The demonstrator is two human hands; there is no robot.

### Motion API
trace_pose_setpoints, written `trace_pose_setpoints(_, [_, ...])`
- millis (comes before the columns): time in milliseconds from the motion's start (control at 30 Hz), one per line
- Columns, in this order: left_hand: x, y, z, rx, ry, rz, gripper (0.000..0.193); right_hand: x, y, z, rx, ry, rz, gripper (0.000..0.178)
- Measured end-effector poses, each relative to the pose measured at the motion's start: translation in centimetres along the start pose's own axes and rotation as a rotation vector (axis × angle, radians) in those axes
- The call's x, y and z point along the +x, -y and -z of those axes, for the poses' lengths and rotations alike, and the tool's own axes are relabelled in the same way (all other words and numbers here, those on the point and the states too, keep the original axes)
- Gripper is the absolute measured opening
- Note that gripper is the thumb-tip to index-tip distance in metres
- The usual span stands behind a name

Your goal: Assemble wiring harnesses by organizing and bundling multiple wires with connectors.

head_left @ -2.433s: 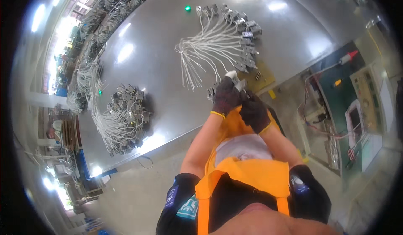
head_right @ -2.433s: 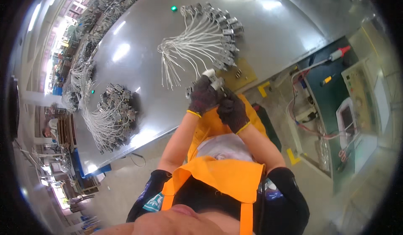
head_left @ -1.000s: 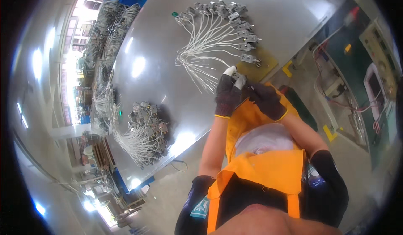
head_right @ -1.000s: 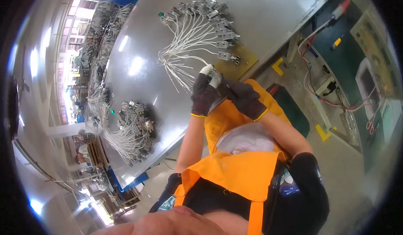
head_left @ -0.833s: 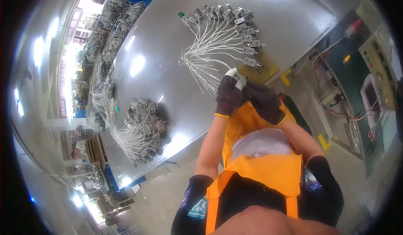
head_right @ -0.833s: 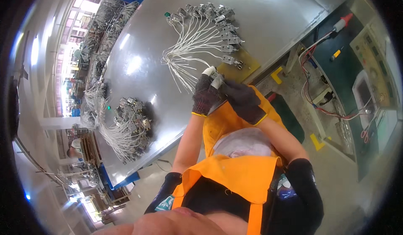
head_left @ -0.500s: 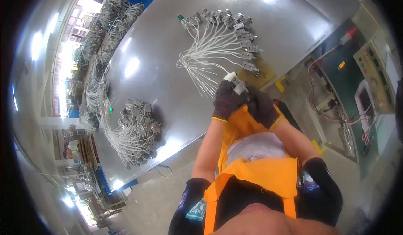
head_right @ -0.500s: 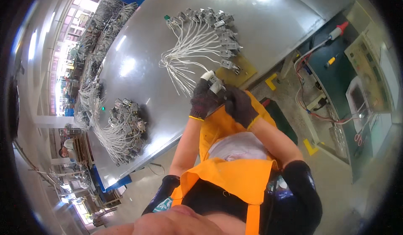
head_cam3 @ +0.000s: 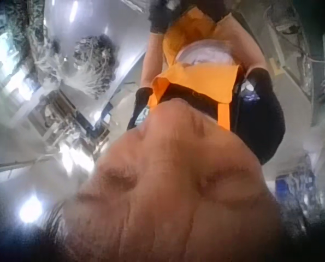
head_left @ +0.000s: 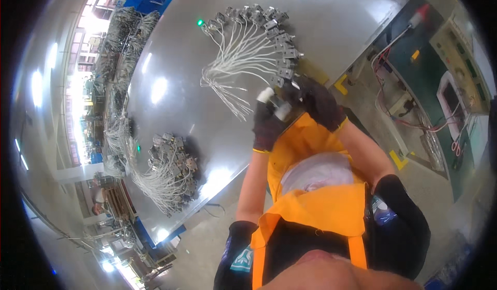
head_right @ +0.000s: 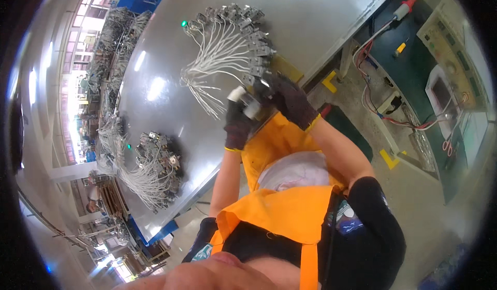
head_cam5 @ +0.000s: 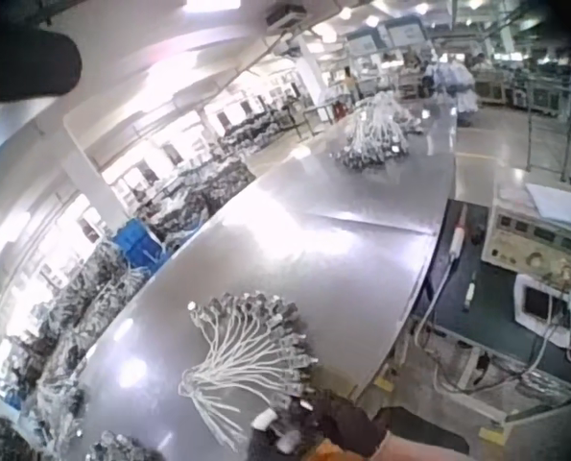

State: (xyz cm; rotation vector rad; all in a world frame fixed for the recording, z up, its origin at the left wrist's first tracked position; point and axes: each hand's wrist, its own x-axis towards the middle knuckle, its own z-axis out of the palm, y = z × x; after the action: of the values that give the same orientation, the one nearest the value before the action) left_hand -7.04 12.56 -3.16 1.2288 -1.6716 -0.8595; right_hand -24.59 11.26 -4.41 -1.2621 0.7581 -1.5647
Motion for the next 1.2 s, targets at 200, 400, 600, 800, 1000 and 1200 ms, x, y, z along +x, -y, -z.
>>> trace_pose_setpoints(200, [-0.2, 1.3, -0.7, -0.2, 0.0, 0.084, 0.064, -2.2, 0.4, 1.2, 0.314, -0.081, -0.671, 0.033])
trace_pose_setpoints(400, [0.5, -0.2, -1.4, 0.069, -0.045, 0.001, 0.058, -3.9, 1.2, 2.1, 0.059, -0.025, -0.596, 0.034])
trace_pose_setpoints(600, [1.0, -1.6, -0.5, 0.039, -0.068, 0.123, 0.051, -5.7, 2.0, 1.9, 0.158, -0.002, -0.66, 0.034])
trace_pose_setpoints(800, [1.0, -1.7, 1.1, 0.097, 0.084, 0.022, 0.052, -5.4, 2.0, 0.8, 0.042, 0.084, -0.691, 0.026])
trace_pose_setpoints(1000, [1.7, -0.8, 0.7, 0.242, 0.017, 0.24, 0.045, -4.3, -0.4, -1.4, -0.187, 0.056, -0.257, 0.023])
trace_pose_setpoints(1200, [1.5, -1.2, -0.2, 0.088, -0.081, 0.075, 0.042, -4.8, 1.0, -0.7, 0.024, -0.043, -0.476, 0.025])
